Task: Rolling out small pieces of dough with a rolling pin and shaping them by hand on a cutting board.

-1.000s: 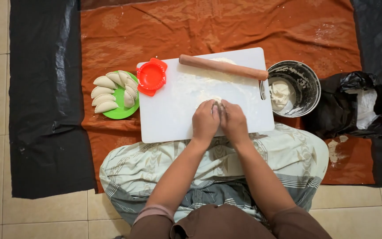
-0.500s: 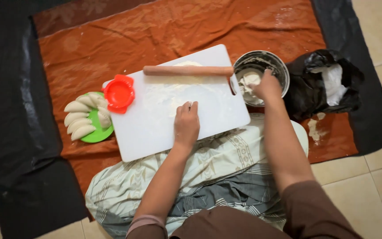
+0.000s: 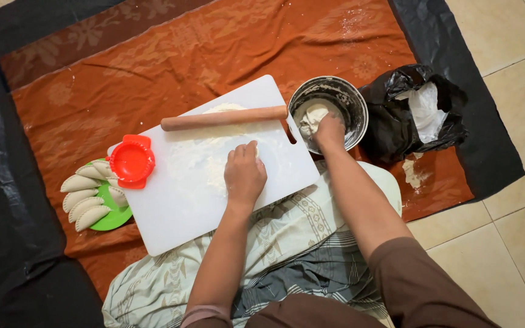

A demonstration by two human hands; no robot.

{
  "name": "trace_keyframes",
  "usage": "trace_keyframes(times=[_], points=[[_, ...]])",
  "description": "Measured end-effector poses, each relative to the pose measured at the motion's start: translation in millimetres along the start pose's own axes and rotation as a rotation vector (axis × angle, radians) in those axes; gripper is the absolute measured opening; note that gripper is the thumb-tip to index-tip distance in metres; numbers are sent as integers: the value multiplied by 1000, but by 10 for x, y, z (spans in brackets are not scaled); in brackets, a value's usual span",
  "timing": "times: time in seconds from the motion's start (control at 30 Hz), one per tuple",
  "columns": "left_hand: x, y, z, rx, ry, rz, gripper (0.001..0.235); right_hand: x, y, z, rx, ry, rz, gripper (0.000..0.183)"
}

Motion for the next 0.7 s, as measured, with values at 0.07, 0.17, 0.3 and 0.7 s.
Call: trace_keyframes(times=[0.07, 0.17, 0.3, 0.7], points=[[-4, -1, 1, 7, 1, 0, 41, 92, 23, -20, 38, -5, 7, 77], [13, -1, 12, 27, 5, -3, 40, 254, 77, -93, 99, -9, 23, 52], [47, -14, 5, 46, 17, -17, 39, 409, 188, -169, 109, -8, 61, 22], [126, -99, 106, 34, -52, -158, 43, 507, 449, -107, 65, 0, -97, 60]])
Point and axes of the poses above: each hand's wrist, its own y-axis away from the middle knuckle, its own x-axis out of the back of the hand, z = x × y, the point moved 4 cm from there along -y, towards the middle knuckle, and after that the axes turned 8 degrees about y, right-handed, at the moved point
